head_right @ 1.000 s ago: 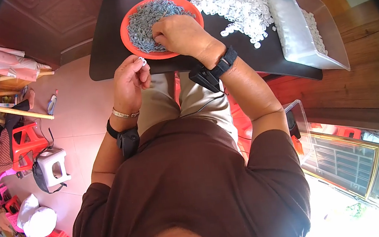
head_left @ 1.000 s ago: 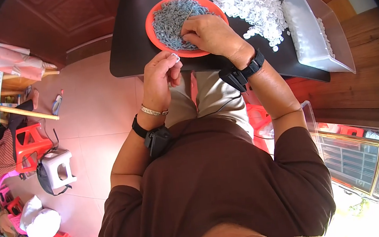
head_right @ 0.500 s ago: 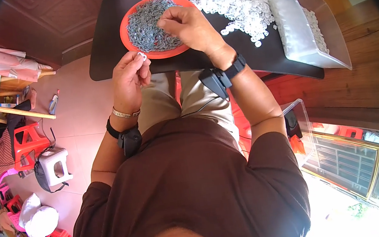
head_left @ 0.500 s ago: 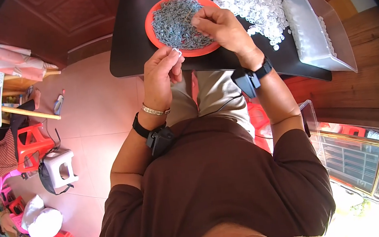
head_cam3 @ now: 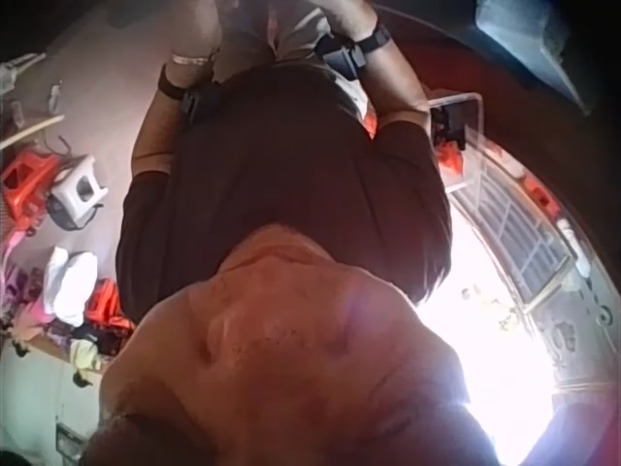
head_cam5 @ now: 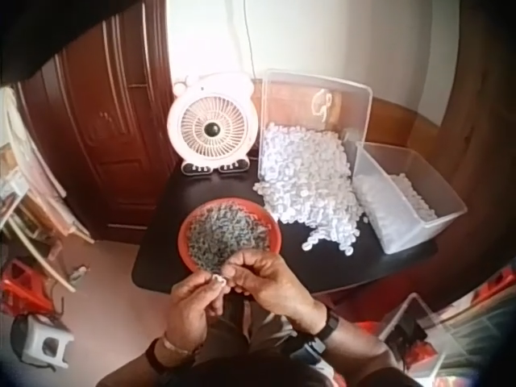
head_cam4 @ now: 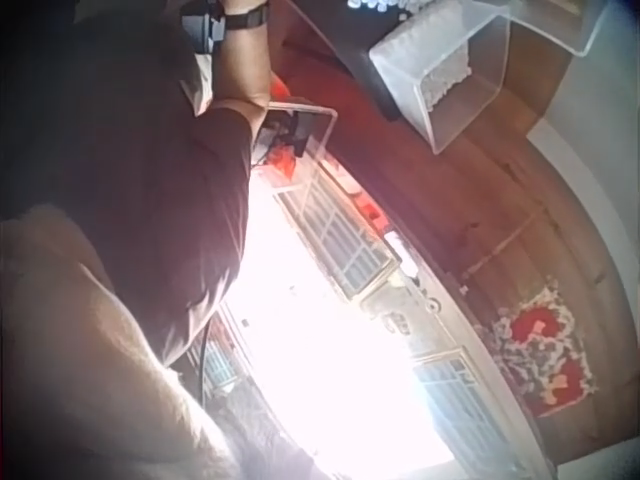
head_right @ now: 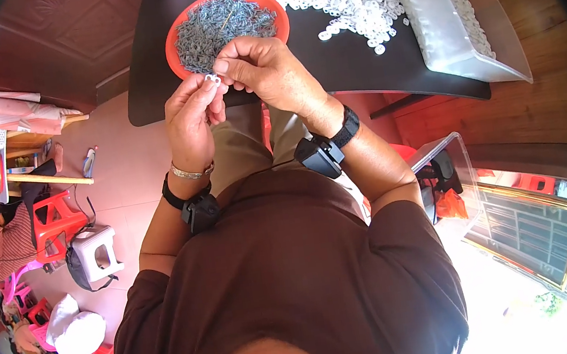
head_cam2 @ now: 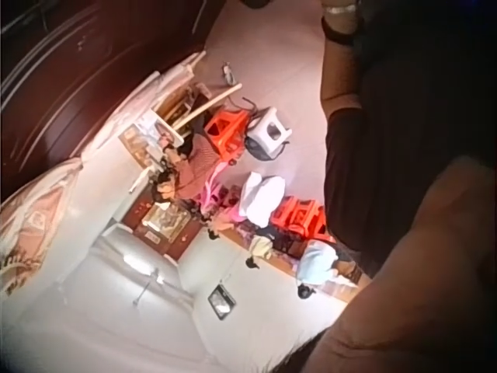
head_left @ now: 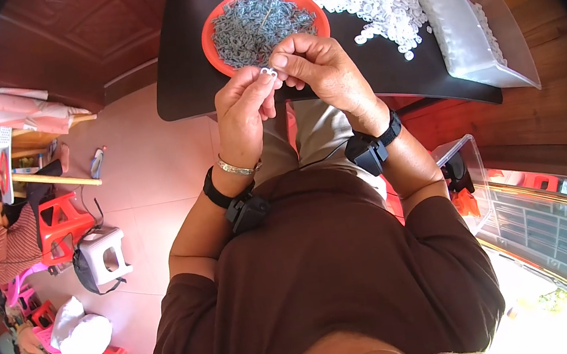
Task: Assembling small white plastic components by inserting metal pins into them.
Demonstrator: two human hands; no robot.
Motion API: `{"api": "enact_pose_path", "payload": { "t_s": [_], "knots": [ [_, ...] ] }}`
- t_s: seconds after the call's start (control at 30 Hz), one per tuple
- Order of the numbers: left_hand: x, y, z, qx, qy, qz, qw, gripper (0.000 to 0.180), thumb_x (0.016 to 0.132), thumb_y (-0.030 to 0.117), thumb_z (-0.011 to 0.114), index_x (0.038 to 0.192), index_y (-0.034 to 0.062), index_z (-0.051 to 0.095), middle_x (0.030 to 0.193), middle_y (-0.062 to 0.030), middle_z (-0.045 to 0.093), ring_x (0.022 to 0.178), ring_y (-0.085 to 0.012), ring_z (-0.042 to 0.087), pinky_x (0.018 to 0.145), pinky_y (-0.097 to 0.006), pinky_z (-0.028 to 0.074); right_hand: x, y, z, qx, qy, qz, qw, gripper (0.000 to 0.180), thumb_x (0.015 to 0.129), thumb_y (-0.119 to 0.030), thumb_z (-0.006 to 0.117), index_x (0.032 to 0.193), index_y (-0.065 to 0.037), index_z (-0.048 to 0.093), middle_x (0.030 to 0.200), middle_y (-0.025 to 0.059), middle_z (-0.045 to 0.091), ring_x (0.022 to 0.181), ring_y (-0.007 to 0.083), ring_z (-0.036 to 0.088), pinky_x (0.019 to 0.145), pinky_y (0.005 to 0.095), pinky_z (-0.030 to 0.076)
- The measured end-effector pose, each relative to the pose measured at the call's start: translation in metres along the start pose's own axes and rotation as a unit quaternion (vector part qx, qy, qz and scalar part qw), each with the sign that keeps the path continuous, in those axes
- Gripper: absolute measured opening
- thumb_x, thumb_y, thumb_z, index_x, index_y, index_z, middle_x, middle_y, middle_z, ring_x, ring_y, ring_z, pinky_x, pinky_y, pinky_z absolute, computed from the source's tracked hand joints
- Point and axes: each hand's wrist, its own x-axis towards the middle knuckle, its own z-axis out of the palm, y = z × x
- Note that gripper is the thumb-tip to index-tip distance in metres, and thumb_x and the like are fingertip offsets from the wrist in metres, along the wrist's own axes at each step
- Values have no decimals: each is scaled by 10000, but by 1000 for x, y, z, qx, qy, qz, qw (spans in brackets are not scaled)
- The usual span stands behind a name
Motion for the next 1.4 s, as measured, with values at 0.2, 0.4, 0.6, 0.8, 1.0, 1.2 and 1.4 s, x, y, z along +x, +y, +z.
{"api": "enact_pose_path", "payload": {
  "t_s": [0.2,0.4,0.6,0.8,1.0,1.2,1.4],
  "knots": [
    [-1,0,1,21,-4,-22,1000,227,909,183,501,815,-8,578,622,12,467,533,-60,406,495,-198,312,-2,1,-2,-1,-11,-1,1000,156,904,-152,588,862,-4,616,724,-1,590,644,50,496,589,204,432],
    [-1,-1,1,29,-6,-15,999,217,912,178,501,820,-4,575,621,17,455,534,-53,389,495,-194,308,-4,0,-3,-7,9,0,1000,152,899,-154,597,863,-8,617,710,-12,574,645,48,497,589,204,436],
    [-2,-1,2,30,-3,-20,999,218,909,184,505,821,-2,576,625,21,464,539,-50,398,496,-192,312,-4,3,-2,-18,-2,-6,1000,152,902,-155,593,860,-11,616,721,-8,587,654,48,508,607,204,446],
    [-2,-1,2,29,0,-23,999,222,908,191,507,828,-3,578,628,18,474,543,-49,409,500,-189,317,-5,1,0,-21,25,-1,999,152,901,-156,596,862,-10,614,712,-11,581,651,49,503,605,206,445],
    [-2,-2,2,32,-2,-8,999,216,906,187,508,828,-2,577,631,14,480,543,-52,413,501,-190,319,-5,4,-1,-38,5,-5,999,137,926,-153,557,888,-30,603,760,-17,584,667,37,499,618,184,433],
    [-1,-7,2,37,-3,1,999,212,905,182,505,823,-1,572,636,12,482,540,-49,406,495,-193,317,-5,9,0,-31,16,-4,999,142,900,-145,593,856,-11,607,715,-7,583,657,54,512,604,213,451],
    [0,-11,0,63,7,49,997,182,901,149,513,795,5,551,638,20,465,530,-38,380,481,-192,297,-9,9,3,-79,34,-37,996,120,888,-112,594,843,-1,597,710,5,598,673,61,533,607,238,464]
  ]
}}
